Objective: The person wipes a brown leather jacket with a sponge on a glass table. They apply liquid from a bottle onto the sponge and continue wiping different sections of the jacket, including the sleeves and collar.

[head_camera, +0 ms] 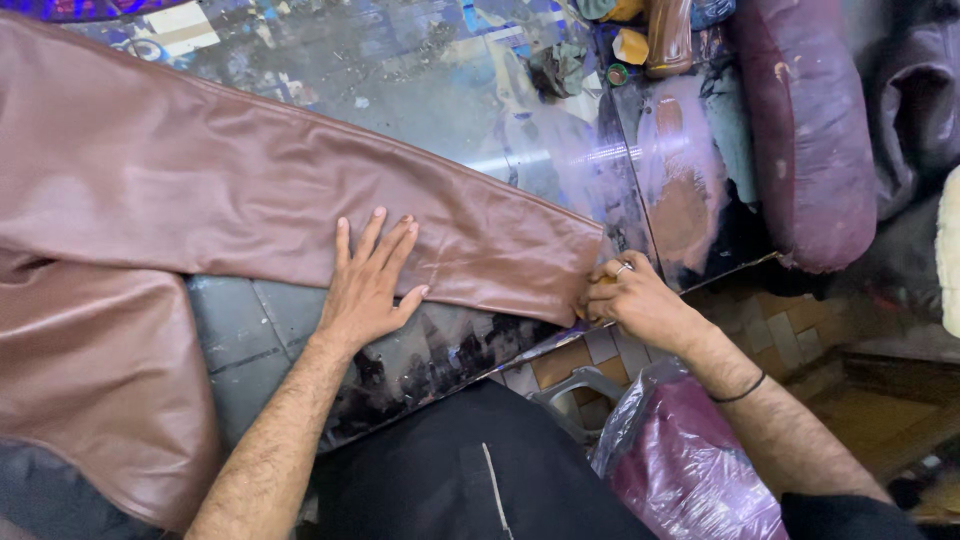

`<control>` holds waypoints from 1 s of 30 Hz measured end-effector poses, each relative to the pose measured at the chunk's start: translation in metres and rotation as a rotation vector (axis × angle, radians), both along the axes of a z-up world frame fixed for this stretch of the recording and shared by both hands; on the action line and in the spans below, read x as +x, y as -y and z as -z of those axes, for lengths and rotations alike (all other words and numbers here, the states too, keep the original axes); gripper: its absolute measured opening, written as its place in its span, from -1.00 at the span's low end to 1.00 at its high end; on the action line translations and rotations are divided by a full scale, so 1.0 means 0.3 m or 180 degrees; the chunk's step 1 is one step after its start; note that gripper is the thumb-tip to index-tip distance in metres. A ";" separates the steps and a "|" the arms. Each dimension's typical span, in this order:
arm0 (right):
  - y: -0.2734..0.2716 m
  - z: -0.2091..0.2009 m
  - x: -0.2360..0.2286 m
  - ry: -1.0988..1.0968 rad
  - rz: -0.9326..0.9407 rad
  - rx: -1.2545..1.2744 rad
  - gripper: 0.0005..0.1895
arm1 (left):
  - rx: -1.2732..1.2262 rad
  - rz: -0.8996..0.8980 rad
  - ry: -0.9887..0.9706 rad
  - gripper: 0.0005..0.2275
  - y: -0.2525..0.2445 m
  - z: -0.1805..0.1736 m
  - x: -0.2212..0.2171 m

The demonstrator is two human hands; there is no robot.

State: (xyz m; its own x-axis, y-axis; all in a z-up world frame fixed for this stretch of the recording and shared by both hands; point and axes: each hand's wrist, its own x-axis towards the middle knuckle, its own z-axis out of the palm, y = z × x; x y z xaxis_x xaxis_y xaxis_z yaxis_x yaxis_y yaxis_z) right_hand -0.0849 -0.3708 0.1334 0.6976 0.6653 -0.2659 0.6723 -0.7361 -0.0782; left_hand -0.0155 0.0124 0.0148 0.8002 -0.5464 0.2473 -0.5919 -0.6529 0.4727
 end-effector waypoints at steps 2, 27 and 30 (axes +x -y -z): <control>0.025 -0.029 -0.034 0.0464 0.0250 -0.0028 -0.67 | 0.0032 -0.0016 0.0030 -0.28 0.006 0.002 -0.003; -0.208 0.209 -0.107 0.1701 0.1526 0.0984 -0.70 | 0.0131 -0.0066 0.0012 -0.24 0.005 0.007 -0.013; -0.229 0.201 -0.087 0.1389 0.1090 0.0957 -0.70 | 0.0088 -0.0049 0.0041 -0.24 0.007 -0.002 -0.003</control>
State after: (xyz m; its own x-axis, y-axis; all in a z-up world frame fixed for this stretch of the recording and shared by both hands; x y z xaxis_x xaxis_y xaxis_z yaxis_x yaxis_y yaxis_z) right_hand -0.1110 -0.3023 0.0730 0.8863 0.3866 0.2551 0.4192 -0.9037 -0.0870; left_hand -0.0165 0.0104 0.0153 0.8055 -0.5407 0.2425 -0.5875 -0.6747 0.4468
